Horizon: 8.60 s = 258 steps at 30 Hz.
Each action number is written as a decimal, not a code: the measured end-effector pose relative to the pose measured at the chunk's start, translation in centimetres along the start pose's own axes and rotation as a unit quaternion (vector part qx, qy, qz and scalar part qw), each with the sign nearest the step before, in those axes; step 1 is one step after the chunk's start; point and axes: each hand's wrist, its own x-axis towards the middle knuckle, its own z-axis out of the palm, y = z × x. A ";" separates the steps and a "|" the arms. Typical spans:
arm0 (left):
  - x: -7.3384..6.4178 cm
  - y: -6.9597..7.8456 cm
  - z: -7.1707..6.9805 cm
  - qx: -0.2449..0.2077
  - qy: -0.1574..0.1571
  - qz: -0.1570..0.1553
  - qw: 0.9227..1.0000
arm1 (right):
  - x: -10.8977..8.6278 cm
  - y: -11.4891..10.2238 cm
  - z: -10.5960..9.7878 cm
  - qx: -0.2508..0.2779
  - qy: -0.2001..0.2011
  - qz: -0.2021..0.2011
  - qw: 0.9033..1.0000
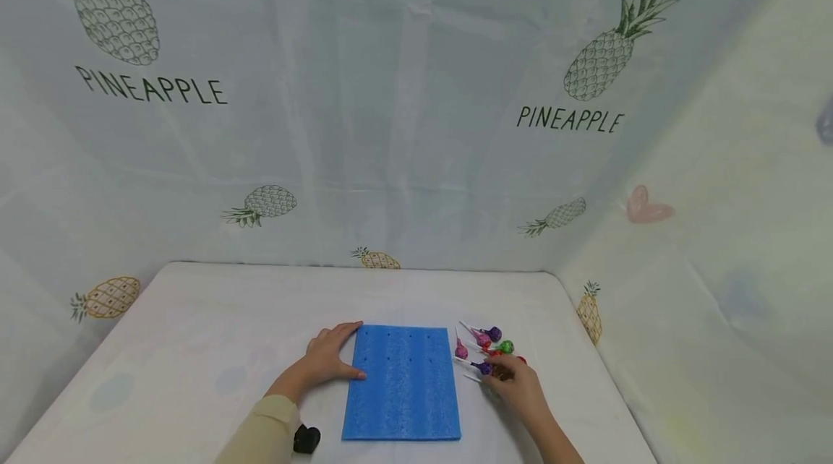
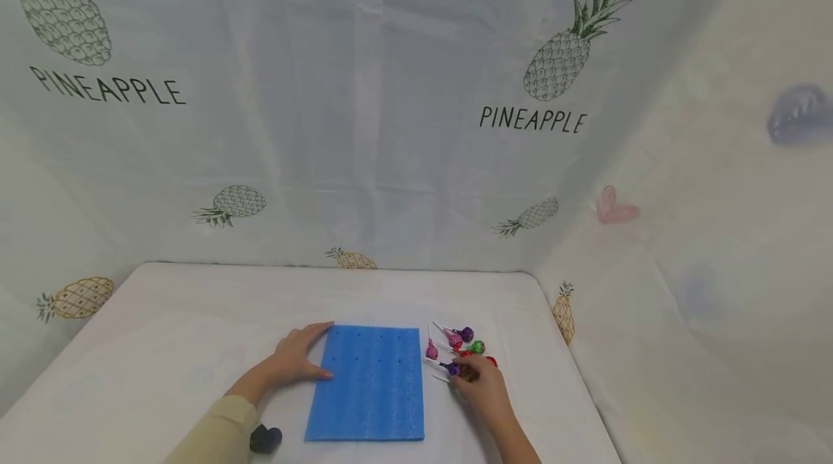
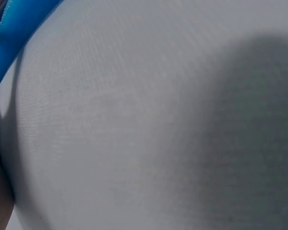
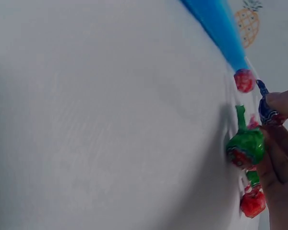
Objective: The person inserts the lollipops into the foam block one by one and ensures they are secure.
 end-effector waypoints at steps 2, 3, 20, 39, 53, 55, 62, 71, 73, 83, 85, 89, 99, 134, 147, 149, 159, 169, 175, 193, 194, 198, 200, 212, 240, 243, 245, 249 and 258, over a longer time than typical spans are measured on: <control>0.0 0.0 0.0 0.003 -0.001 -0.001 1.000 | -0.2 -0.4 0.0 0.023 0.016 -0.001 1.000; 0.1 0.0 0.1 0.004 -0.001 -0.001 1.000 | -0.3 -0.6 0.0 0.036 0.026 -0.002 0.999; -0.1 0.5 0.3 0.043 0.008 -0.007 0.999 | -0.6 -6.5 5.0 0.264 0.088 -0.012 0.960; 0.2 0.2 0.6 0.035 0.020 -0.004 0.999 | 0.7 -10.3 10.4 0.443 0.094 -0.009 0.891; -0.5 0.3 0.4 0.047 0.024 0.004 0.999 | 2.1 -11.7 13.5 0.470 0.062 -0.001 0.880; -0.5 0.3 0.5 0.047 0.022 0.004 0.999 | 2.4 -11.8 13.9 0.473 0.066 0.003 0.878; -0.2 -0.4 1.0 0.044 0.033 0.007 0.998 | 4.0 -12.5 15.2 0.494 0.062 0.015 0.867; -0.6 -0.2 1.0 0.045 0.042 0.020 0.998 | 5.4 -12.3 17.4 0.509 0.037 0.046 0.859; -0.5 -0.1 0.9 0.047 0.043 0.023 0.998 | 5.5 -12.3 17.7 0.508 0.035 0.037 0.860; -0.3 0.4 0.6 0.050 0.035 0.007 0.998 | 5.8 -11.9 18.2 0.501 0.022 0.037 0.865; -0.3 0.4 0.6 0.050 0.035 0.007 0.998 | 5.8 -11.8 18.2 0.496 0.019 0.037 0.867; -0.3 0.5 0.6 0.047 0.037 0.008 0.998 | 5.9 -11.8 18.0 0.488 0.009 0.041 0.872; -0.1 0.0 0.8 0.055 0.038 0.015 0.998 | 5.9 -11.7 18.0 0.434 -0.016 0.030 0.900; -0.5 -0.7 2.0 -0.008 0.057 -0.014 0.998 | 5.7 -12.1 18.7 0.344 -0.004 0.000 0.939; -1.3 0.1 2.6 -0.033 0.097 -0.029 0.994 | 4.8 -13.2 17.3 0.349 -0.012 -0.051 0.936; -1.5 0.3 2.6 -0.038 0.103 -0.036 0.993 | 5.2 -12.6 17.9 0.351 -0.012 -0.041 0.935; -2.3 0.4 3.4 -0.020 0.138 -0.027 0.990 | 5.8 -11.9 18.9 0.358 0.008 -0.022 0.934; -2.9 0.4 3.7 -0.029 0.157 -0.014 0.987 | 4.5 -13.8 17.3 0.385 -0.003 -0.042 0.922; -2.7 0.3 3.7 -0.032 0.150 -0.018 0.988 | 4.4 -13.8 17.2 0.388 -0.002 -0.048 0.920; -2.7 0.4 3.3 -0.046 0.097 -0.030 0.994 | 2.1 -11.7 14.2 0.343 0.030 0.013 0.939; -2.7 0.4 3.2 -0.046 0.093 -0.032 0.994 | 1.7 -11.9 13.7 0.343 0.033 0.013 0.939; -3.0 0.8 2.8 -0.050 0.078 -0.036 0.995 | 1.0 -11.1 12.8 0.349 0.041 0.012 0.936; -3.0 0.8 2.7 -0.056 0.069 -0.035 0.995 | 0.9 -9.9 12.6 0.353 0.037 0.011 0.935; -3.1 0.5 2.3 -0.057 0.035 -0.021 0.998 | -0.2 -6.2 9.4 0.302 0.040 0.038 0.952; -3.3 1.1 2.1 -0.041 0.036 -0.024 0.998 | 0.4 -3.2 7.0 0.122 0.079 0.096 0.985; -3.3 1.0 2.2 -0.041 0.038 -0.023 0.998 | 0.5 -3.0 6.7 0.108 0.059 0.078 0.989; -3.2 1.0 2.2 -0.040 0.039 -0.023 0.998 | 0.6 -3.0 6.6 0.098 0.047 0.066 0.992; -3.1 1.0 2.3 -0.041 0.040 -0.025 0.998 | 0.7 -2.7 6.5 0.084 0.035 0.064 0.994; -3.1 1.2 2.5 -0.041 0.040 -0.025 0.998 | 0.4 -2.2 6.5 0.109 0.048 0.058 0.991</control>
